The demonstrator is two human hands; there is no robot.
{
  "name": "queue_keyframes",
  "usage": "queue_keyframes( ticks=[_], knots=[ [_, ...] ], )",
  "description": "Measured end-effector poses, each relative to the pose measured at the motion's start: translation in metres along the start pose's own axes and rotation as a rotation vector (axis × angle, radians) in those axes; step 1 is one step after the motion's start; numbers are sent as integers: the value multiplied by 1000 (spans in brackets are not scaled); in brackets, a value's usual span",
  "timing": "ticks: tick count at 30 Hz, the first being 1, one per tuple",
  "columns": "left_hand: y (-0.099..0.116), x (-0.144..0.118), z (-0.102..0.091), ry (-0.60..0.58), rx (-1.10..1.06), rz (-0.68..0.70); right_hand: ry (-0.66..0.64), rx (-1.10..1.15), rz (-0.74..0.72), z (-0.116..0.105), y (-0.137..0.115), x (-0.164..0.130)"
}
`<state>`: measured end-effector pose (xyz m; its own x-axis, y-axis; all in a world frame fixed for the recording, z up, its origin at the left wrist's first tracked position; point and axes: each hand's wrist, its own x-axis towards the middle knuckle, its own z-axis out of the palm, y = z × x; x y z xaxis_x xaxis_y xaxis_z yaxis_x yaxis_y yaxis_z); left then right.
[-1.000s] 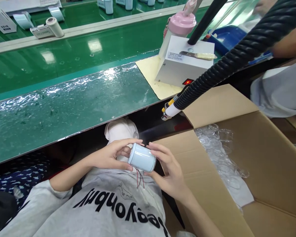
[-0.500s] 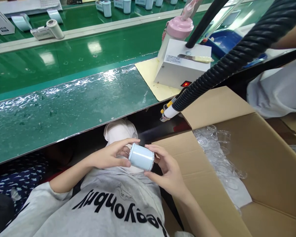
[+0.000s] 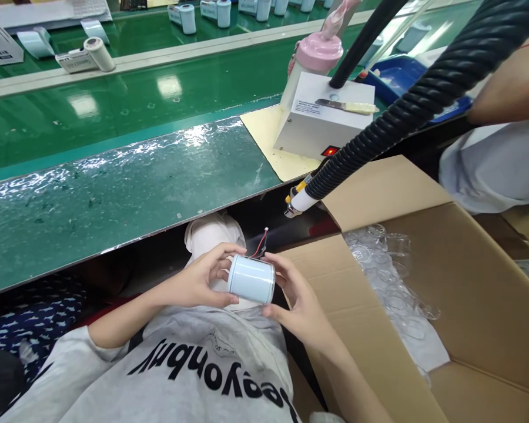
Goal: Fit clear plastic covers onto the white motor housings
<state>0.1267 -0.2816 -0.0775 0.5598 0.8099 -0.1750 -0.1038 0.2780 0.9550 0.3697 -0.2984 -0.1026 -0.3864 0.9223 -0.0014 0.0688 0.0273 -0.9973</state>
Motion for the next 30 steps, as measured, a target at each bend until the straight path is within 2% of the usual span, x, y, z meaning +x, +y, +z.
queue_keyframes(
  ticks=[4,9,15,24,26,27,28,30],
  knots=[
    [1,-1,1,51,148,146,-77,194,120,2,-6,2],
    [1,-2,-3,4,318,271,-37,211,17,4,-10,2],
    [0,-1,-6,-31,269,233,20,125,-53,2,-5,0],
    [-4,3,-2,-51,209,156,-17,55,-117,4,-10,5],
    [-4,2,-5,-19,200,135,3,-75,-133,-8,-9,8],
    [-2,1,-9,6,206,129,57,-182,-136,-20,-7,8],
    [3,0,-16,34,220,133,155,-309,-129,-37,-3,9],
    [19,-2,-36,105,281,182,438,-551,-79,-81,8,12]
  ],
)
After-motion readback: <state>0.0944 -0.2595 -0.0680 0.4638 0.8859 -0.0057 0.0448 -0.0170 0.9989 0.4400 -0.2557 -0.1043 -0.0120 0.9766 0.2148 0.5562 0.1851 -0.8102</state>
